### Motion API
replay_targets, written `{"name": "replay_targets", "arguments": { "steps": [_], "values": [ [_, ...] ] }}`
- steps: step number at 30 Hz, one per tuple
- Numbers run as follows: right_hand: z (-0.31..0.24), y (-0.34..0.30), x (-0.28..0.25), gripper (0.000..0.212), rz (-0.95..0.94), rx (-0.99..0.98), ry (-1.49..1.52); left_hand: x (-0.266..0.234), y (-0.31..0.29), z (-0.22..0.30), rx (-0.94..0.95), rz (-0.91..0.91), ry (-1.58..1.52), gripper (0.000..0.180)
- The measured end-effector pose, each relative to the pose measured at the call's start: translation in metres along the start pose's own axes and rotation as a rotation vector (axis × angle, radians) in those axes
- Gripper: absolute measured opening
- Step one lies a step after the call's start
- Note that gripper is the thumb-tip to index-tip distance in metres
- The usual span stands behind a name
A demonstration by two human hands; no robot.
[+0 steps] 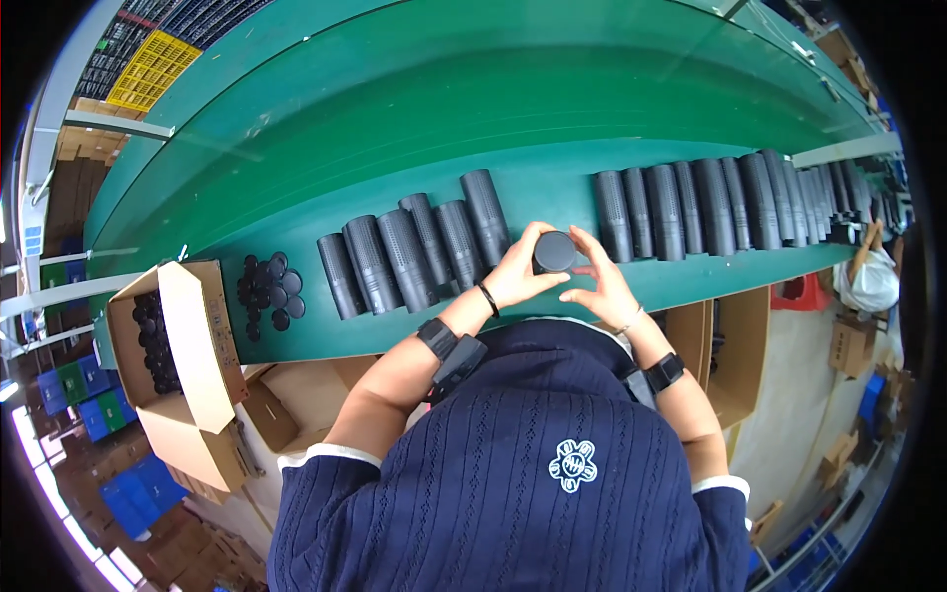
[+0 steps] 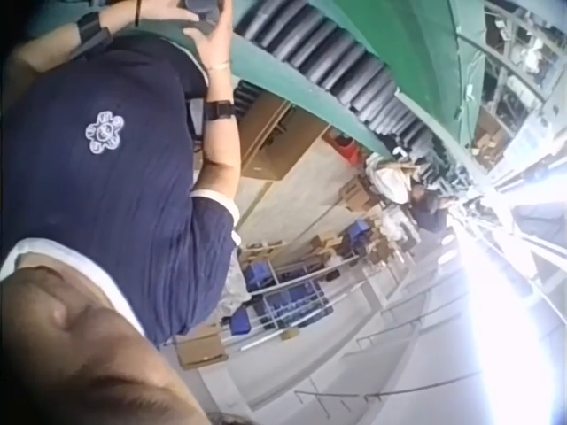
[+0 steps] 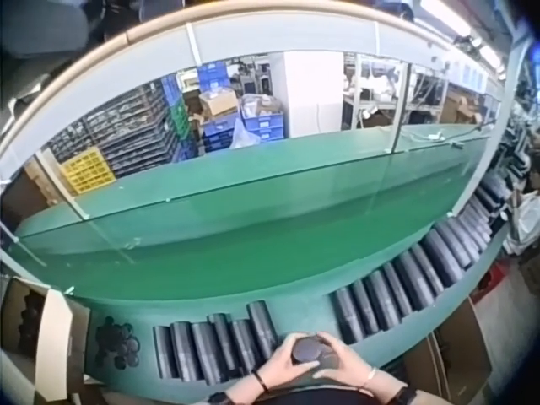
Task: The person lifts black cylinders from a box and places them onto a conveyor belt, then presses black caps onto the ends of the cylinders by hand. After capping the cylinders, the person gathers them and places them back into a box.
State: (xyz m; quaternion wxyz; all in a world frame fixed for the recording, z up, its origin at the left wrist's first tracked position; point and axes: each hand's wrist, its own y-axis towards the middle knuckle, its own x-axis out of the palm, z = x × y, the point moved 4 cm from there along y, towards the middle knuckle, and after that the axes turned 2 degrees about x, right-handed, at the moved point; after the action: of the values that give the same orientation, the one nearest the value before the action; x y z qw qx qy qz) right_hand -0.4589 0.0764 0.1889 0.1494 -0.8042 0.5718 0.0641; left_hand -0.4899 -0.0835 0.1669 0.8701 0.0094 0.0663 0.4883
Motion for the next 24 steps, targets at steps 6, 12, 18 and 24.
{"name": "replay_targets", "arguments": {
  "steps": [6, 12, 18, 24],
  "values": [
    [0.023, 0.003, 0.008, 0.069, -0.094, 0.112, 0.151, -0.013, 0.016, -0.004, -0.091, 0.075, -0.520, 0.054],
    [0.023, 0.043, -0.014, 0.076, -0.024, 0.181, 0.203, -0.104, 0.042, -0.030, -0.322, 0.528, 1.006, 0.081],
    [0.014, 0.137, -0.046, 0.087, 0.151, 0.236, 0.225, -0.107, 0.050, -0.045, -0.503, 0.142, 1.029, 0.060],
    [0.071, 0.256, -0.057, 0.093, 0.181, 0.035, -0.165, -0.092, -0.005, -0.005, -0.178, 0.281, -0.010, 0.074]
  ]
}}
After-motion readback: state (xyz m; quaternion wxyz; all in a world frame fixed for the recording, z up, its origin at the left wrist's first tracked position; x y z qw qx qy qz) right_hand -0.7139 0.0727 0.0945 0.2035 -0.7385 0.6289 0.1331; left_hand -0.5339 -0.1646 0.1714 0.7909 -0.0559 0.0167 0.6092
